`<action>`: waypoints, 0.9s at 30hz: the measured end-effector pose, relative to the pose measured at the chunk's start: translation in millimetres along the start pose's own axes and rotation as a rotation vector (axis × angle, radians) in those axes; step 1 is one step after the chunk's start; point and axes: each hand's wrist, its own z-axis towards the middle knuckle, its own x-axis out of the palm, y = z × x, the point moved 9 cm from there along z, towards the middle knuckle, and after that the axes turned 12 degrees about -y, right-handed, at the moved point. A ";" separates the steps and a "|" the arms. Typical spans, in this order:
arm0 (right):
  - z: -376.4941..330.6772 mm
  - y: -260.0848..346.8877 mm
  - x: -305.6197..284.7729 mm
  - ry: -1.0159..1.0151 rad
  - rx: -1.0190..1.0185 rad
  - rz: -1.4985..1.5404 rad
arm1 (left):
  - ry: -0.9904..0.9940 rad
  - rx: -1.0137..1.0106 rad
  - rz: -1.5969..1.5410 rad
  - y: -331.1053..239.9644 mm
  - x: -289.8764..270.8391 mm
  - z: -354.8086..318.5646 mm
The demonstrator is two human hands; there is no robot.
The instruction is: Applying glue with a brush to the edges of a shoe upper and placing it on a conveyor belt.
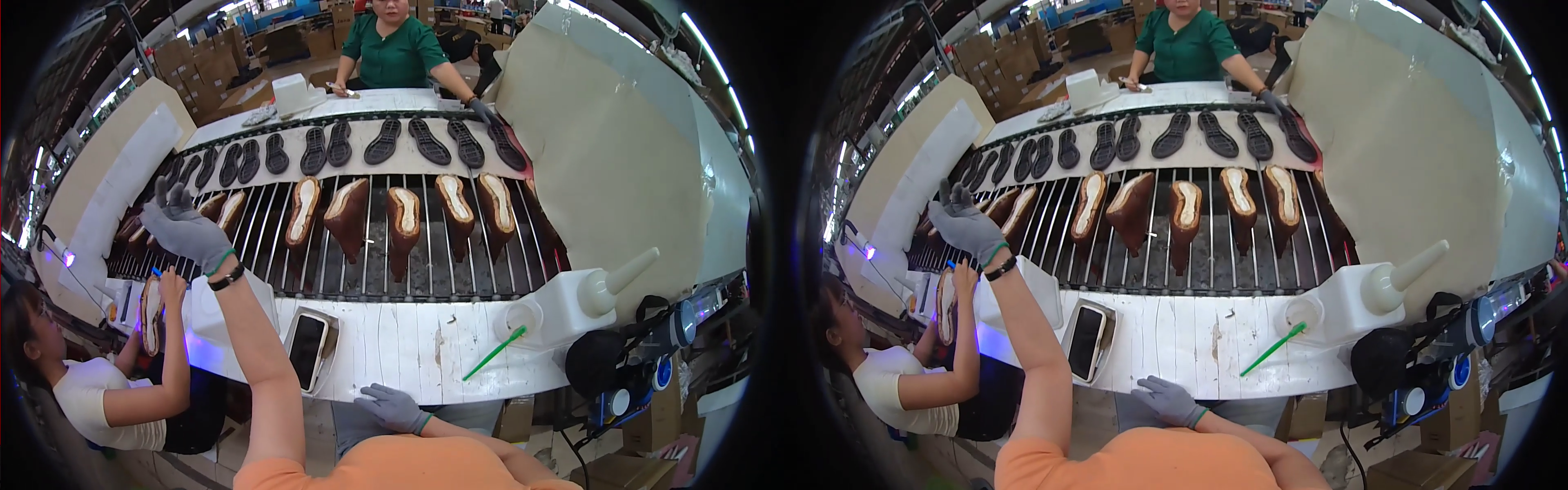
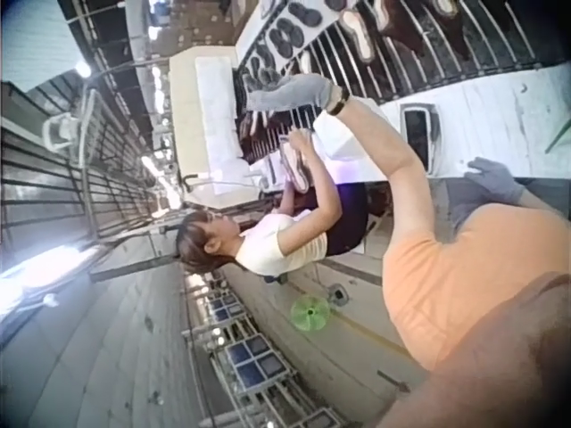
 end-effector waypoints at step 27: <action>7.4 6.6 -3.0 0.074 -0.036 -0.047 | 1.698 -0.268 1.208 150.3 -166.5 -300.4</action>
